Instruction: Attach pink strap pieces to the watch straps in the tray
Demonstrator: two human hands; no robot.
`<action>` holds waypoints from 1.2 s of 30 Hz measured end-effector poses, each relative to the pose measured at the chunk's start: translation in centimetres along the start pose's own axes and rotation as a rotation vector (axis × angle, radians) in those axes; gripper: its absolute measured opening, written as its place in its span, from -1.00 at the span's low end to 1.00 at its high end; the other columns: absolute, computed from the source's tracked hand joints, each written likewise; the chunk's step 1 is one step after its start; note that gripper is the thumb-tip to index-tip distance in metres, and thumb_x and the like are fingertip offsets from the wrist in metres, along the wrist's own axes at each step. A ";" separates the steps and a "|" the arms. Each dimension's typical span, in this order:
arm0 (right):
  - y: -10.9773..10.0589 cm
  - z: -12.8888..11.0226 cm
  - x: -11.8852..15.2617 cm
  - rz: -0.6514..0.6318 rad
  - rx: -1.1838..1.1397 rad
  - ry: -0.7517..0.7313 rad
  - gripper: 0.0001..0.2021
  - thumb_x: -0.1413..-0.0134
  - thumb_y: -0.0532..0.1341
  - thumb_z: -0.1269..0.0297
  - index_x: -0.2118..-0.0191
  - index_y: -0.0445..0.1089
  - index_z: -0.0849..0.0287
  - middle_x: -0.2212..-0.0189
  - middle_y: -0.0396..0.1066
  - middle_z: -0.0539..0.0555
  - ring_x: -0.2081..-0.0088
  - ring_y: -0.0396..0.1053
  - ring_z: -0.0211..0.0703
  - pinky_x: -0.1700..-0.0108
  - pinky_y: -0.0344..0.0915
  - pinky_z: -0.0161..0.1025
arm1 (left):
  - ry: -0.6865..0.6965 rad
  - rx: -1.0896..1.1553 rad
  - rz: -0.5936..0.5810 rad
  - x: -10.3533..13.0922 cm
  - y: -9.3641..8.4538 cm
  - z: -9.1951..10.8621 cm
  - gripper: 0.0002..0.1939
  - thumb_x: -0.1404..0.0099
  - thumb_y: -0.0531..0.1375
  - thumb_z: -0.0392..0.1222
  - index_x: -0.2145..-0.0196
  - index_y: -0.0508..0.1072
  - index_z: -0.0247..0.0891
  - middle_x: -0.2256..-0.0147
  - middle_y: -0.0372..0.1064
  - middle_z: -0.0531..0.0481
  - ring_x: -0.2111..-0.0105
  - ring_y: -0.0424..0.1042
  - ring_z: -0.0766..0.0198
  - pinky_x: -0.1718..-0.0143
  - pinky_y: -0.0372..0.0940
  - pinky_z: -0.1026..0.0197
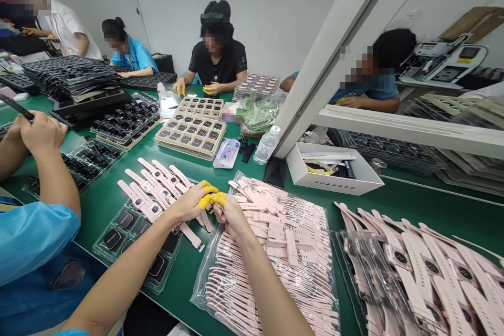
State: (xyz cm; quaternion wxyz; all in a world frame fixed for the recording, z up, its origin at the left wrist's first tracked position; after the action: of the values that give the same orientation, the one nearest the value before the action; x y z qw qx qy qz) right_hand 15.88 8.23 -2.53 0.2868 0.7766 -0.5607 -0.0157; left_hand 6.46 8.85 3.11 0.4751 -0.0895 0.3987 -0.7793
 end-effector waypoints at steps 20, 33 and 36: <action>-1.2 -3.0 0.3 0.170 0.403 -0.354 -0.56 -0.08 0.36 -0.21 0.37 0.32 0.07 0.64 0.22 -0.12 0.61 0.11 -0.26 0.57 0.07 -0.29 | -0.034 0.215 0.308 0.4 -0.2 -3.2 -0.49 -0.41 0.07 -0.34 -0.28 0.31 -0.25 -0.17 0.43 -0.24 -0.18 0.47 0.05 -0.26 0.38 -0.07; -0.4 -5.6 1.8 0.182 0.908 -0.487 -0.75 -0.28 0.07 0.13 0.33 0.40 0.10 0.39 0.37 0.04 0.29 0.34 -0.05 0.27 0.20 -0.20 | -0.188 0.010 0.253 0.2 -5.7 -1.2 -0.52 -0.44 0.13 -0.28 -0.29 0.35 -0.31 -0.08 0.53 -0.23 -0.09 0.52 0.04 -0.16 0.42 0.01; 0.9 -5.4 2.1 0.105 1.051 -0.479 -0.75 -0.27 0.06 0.21 0.35 0.42 0.12 0.33 0.37 0.06 0.27 0.35 -0.07 0.23 0.21 -0.19 | -0.282 -0.211 0.086 1.8 -8.1 -1.0 -0.50 -0.42 0.11 -0.33 -0.28 0.36 -0.32 -0.02 0.56 -0.21 0.01 0.55 0.03 -0.03 0.45 0.06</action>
State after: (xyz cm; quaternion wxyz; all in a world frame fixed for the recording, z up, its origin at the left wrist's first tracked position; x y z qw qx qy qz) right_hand 17.76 8.48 3.02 -0.2718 0.7609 -0.5801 0.1037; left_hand -0.43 9.82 7.76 0.5473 -0.2301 0.4112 -0.6917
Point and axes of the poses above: each hand's wrist, its own x-axis away from the middle knuckle, its own y-axis out of the palm, z = x × y, the point moved 9 cm from there along -x, towards the middle knuckle
